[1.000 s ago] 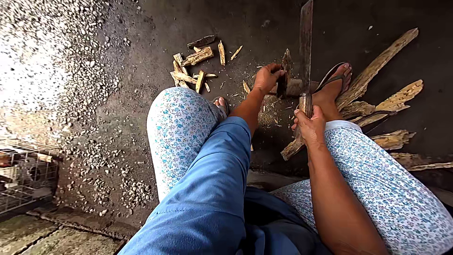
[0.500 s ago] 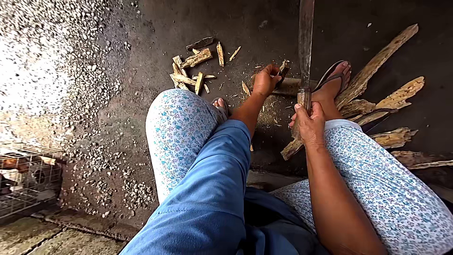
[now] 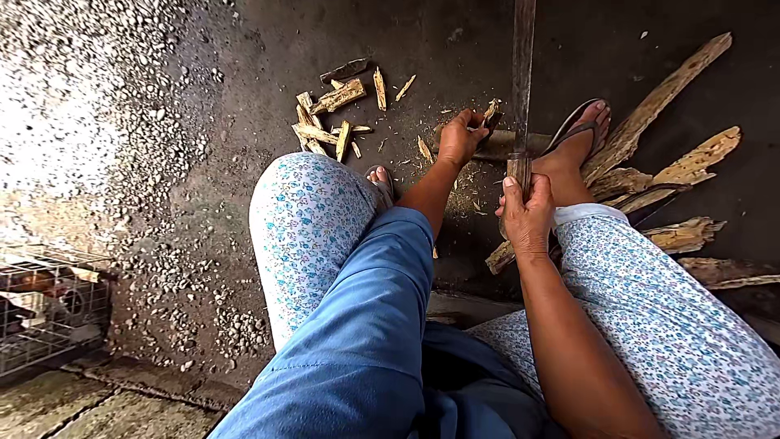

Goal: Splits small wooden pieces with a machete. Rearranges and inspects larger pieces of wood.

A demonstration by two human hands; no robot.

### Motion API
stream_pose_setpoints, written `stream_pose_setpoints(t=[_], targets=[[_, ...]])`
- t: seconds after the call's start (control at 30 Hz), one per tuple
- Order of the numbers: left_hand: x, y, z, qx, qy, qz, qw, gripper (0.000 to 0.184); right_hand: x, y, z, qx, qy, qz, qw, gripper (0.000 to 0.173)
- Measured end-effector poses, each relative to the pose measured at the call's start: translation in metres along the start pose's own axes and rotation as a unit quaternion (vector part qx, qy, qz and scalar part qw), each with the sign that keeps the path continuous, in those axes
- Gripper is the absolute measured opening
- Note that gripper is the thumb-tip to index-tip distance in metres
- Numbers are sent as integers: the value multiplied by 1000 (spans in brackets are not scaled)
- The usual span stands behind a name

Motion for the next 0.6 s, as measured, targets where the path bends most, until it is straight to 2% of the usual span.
stream_pose_setpoints(t=[0.07, 0.2, 0.3, 0.37, 0.5, 0.6], targets=[[1, -1, 0, 2, 2, -1, 1000, 29, 0, -3, 2, -28, 9, 4, 1000, 47], [1, 1, -1, -4, -5, 6, 1000, 29, 1, -14, 5, -118, -25, -56, 991, 49], [2, 3, -4, -10, -3, 9, 1000, 30, 1, -14, -1, -146, -31, -61, 987, 52], [3, 3, -6, -17, -4, 6, 1000, 30, 2, -15, 2, -126, -28, -62, 990, 51], [2, 3, -6, -17, -11, 7, 1000, 28, 0, -18, 11, 31, -45, -95, 994, 42], [2, 0, -2, 6, -2, 1, 1000, 27, -2, -6, 4, 30, -14, -45, 998, 43]])
Point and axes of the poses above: each hand's wrist, its own x-axis towards the middle knuckle, its own y-axis out of the back of the hand, z = x × y, the point moved 9 cm from there along x, towards the middle knuckle, and after that the axes turned 7 degrees about -x, right-handed, at the moved point
